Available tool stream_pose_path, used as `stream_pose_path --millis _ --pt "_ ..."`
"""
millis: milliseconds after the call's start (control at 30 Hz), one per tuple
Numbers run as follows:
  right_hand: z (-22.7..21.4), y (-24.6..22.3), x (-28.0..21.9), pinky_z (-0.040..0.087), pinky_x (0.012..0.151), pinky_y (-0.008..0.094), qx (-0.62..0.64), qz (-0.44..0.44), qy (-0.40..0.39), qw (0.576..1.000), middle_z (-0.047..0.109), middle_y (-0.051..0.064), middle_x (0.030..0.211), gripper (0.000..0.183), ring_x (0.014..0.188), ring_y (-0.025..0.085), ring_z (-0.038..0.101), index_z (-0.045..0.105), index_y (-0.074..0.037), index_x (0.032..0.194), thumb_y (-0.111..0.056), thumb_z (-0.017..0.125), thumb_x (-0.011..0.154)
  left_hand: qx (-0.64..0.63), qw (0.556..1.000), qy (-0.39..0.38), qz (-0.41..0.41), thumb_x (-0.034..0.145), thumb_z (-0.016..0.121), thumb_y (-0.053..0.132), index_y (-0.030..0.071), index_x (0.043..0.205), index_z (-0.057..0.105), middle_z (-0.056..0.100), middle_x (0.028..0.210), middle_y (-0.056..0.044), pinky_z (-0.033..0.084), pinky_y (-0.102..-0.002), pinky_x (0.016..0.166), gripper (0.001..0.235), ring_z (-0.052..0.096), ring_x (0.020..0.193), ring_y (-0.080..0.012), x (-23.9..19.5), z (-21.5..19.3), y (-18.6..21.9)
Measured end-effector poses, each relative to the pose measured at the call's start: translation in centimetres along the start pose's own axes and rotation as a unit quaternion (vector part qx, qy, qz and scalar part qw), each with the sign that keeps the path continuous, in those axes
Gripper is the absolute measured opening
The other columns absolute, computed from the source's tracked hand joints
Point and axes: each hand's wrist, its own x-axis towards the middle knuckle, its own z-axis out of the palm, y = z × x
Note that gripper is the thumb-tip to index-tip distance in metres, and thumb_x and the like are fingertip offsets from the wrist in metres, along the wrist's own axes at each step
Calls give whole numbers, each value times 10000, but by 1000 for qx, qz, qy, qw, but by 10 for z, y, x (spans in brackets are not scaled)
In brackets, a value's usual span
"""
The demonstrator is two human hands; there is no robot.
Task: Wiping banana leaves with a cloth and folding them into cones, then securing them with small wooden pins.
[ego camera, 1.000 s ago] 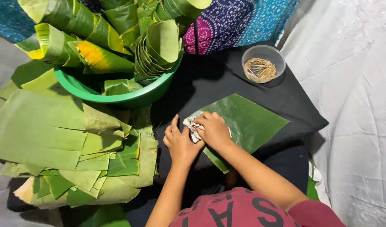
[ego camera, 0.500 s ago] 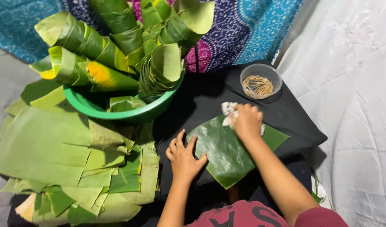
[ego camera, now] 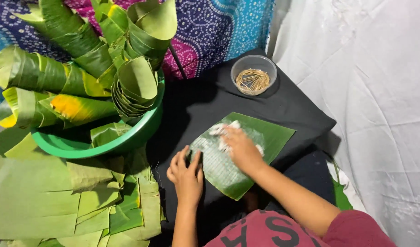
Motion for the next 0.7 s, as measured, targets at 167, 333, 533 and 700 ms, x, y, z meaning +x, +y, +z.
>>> stream_pose_path --millis 167,333,533,700 --pt "-13 70 12 393 1156 434 -86 108 60 989 463 105 1590 563 1386 359 494 639 -92 1354 -30 676 796 -94 977 -11 188 818 689 217 120 1212 718 674 1308 9 382 -410 1063 407 577 1262 -210 -1 -21 13" --pt "-7 57 8 433 1108 421 -51 76 89 992 502 154 1546 559 1353 357 511 642 -38 1327 -2 662 770 -47 982 -45 178 831 700 395 154 1324 666 605 1418 11 307 -423 1122 550 481 1380 -205 -3 -16 15" --pt "-1 -67 -26 407 1067 439 180 -42 2 983 505 243 1463 534 1281 394 485 588 28 1357 -51 604 829 18 989 -35 144 860 623 276 101 1138 713 623 1345 -43 300 -496 1138 341 426 1428 -248 -5 6 3" --pt "3 -67 -39 344 1180 453 121 -67 -37 990 369 221 1606 647 1493 398 347 520 -19 1442 -62 664 813 33 992 -6 119 835 640 269 102 1025 753 668 1253 -69 310 -553 1134 277 444 1425 -263 -8 12 -1"
